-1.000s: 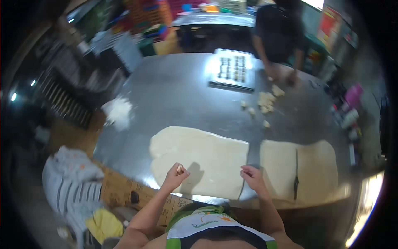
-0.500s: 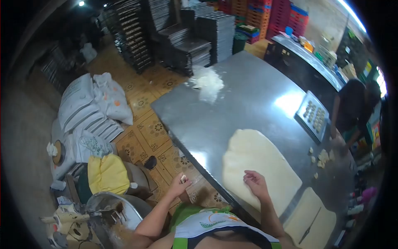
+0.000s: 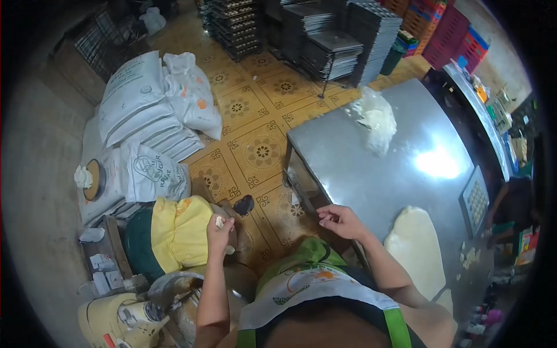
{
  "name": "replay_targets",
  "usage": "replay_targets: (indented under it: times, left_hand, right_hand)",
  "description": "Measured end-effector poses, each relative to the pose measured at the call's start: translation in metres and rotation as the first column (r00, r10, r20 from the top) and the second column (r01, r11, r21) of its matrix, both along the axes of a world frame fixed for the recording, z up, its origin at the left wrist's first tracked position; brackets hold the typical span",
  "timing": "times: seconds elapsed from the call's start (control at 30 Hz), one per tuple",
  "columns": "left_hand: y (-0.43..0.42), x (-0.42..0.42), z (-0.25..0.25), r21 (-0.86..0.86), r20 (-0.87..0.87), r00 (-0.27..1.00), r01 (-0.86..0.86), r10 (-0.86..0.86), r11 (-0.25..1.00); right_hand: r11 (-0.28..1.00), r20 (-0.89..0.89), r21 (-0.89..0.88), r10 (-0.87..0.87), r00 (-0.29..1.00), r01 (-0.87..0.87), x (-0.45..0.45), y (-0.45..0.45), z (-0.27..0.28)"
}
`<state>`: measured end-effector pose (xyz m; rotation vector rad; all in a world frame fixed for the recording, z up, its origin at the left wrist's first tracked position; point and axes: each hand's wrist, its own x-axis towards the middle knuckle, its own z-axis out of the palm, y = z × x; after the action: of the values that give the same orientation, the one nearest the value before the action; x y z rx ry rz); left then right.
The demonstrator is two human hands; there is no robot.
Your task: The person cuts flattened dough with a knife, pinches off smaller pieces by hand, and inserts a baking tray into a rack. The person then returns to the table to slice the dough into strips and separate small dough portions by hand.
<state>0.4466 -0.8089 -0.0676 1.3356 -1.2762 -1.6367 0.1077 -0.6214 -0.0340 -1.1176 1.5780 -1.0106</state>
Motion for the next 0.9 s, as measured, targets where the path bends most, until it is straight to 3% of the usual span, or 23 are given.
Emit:
replay_targets:
  times: [0.07, 0.23, 0.27, 0.33, 0.4, 0.5, 0.6, 0.63, 0.77, 0.87, 0.9]
  left_hand:
    - [-0.029, -0.001, -0.004, 0.045, -0.049, 0.996, -0.074, 0.077, 0.996]
    - [-0.080, 0.003, -0.053, -0.010, 0.078, 0.997, -0.004, 0.005, 1.000]
    - [-0.094, 0.003, -0.055, -0.048, 0.142, 0.990, 0.023, -0.016, 0.999]
    - [-0.123, -0.001, -0.042, 0.090, 0.150, 0.986, -0.083, 0.069, 0.993]
    - [-0.154, -0.003, -0.031, 0.127, 0.117, 0.977, -0.194, 0.179, 0.973]
    - [-0.203, -0.012, -0.009, 0.037, 0.119, 0.963, -0.246, 0.241, 0.969]
    - [-0.252, -0.011, -0.003, 0.009, 0.125, 0.948, -0.297, 0.293, 0.955]
    - [-0.268, -0.012, -0.003, -0.005, 0.128, 0.939, -0.320, 0.318, 0.947]
    - [-0.333, -0.042, 0.011, 0.090, 0.113, 0.961, -0.264, 0.253, 0.960]
    - [-0.388, -0.068, 0.012, 0.082, 0.047, 0.968, -0.249, 0.246, 0.965]
    - [-0.407, -0.075, 0.013, 0.078, 0.020, 0.969, -0.245, 0.245, 0.966]
  right_hand:
    - [0.998, 0.013, -0.062, -0.006, 1.000, 0.007, -0.008, -0.043, -0.013]
    - [0.992, 0.079, -0.104, 0.076, 0.994, -0.068, -0.020, -0.156, -0.050]
    - [0.990, 0.027, -0.043, 0.132, 0.991, -0.131, -0.021, -0.185, -0.047]
    - [0.967, -0.090, 0.070, 0.251, 0.964, -0.245, -0.033, -0.257, -0.032]
    - [0.965, -0.075, -0.016, 0.261, 0.962, -0.263, -0.047, -0.325, -0.032]
    - [0.949, -0.022, -0.137, 0.282, 0.959, -0.282, -0.060, -0.404, -0.025]
    - [0.917, -0.261, -0.230, 0.265, 0.928, -0.326, -0.081, -0.476, 0.007]
    - [0.916, -0.261, -0.234, 0.263, 0.929, -0.325, -0.088, -0.490, 0.010]
    - [0.940, -0.085, -0.296, 0.152, 0.985, -0.171, -0.119, -0.525, 0.013]
    - [0.994, 0.035, -0.061, 0.094, 0.995, -0.091, -0.144, -0.523, 0.003]
    - [0.994, 0.031, -0.070, 0.085, 0.996, -0.082, -0.151, -0.523, -0.003]
